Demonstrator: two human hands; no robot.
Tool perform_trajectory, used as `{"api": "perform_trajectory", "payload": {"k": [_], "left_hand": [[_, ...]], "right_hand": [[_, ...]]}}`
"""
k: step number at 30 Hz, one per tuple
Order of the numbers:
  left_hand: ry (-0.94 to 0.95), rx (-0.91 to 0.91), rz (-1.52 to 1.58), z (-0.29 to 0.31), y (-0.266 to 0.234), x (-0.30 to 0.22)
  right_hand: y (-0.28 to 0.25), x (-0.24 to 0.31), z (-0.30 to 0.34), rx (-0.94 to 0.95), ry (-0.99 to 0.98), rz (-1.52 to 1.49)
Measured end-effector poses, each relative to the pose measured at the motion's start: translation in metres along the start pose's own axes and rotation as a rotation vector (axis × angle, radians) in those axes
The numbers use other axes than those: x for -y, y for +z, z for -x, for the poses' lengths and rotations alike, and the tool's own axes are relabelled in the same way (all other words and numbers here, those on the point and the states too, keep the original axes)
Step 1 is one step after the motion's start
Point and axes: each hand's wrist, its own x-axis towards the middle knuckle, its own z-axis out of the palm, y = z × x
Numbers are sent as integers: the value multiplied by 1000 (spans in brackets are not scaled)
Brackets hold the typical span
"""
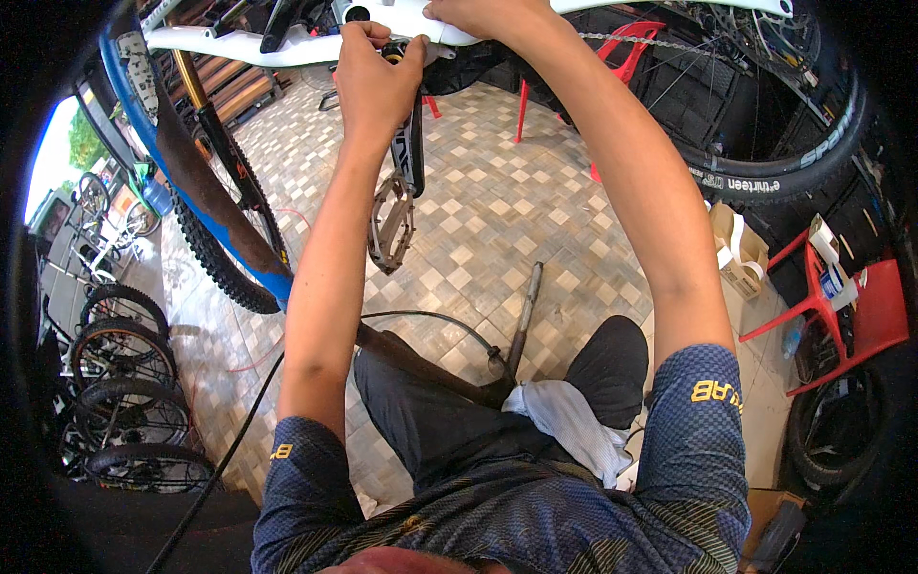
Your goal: The person applies white tape to the bicycle crankset area, smoothing it with fingers and using scissors to trim the edges. The person repeatedly cuts and applies small pieces of tape around the crank arm and bottom bracket.
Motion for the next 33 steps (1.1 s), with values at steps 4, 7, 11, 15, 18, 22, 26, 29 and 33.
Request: {"api": "perform_trajectory", "payload": {"k": [4, 7, 11, 15, 18, 22, 26, 29, 33], "left_hand": [[1, -27, -57, 3, 4, -9], [-29, -69, 8, 3, 11, -14], [-48, -108, 52, 7, 10, -4], [194, -88, -59, 11, 3, 9], [273, -32, -82, 23, -2, 14], [344, -20, -237, 28, -7, 8], [423, 34, -376, 27, -11, 1], [436, 50, -417, 26, -12, -1], [434, 62, -433, 26, -12, -2]], "right_hand": [[2, -5, -5, 2, 6, -47], [-3, -12, -7, -18, 3, -23], [-3, -4, -3, -11, 6, -63], [-6, 4, 0, 4, 23, -81], [-4, -1, -4, -1, 44, -28], [1, -1, -6, -2, 53, -5], [1, -1, -6, 20, 78, -11], [-1, -1, -7, 36, 74, -10], [-2, -2, -7, 46, 65, -18]]}}
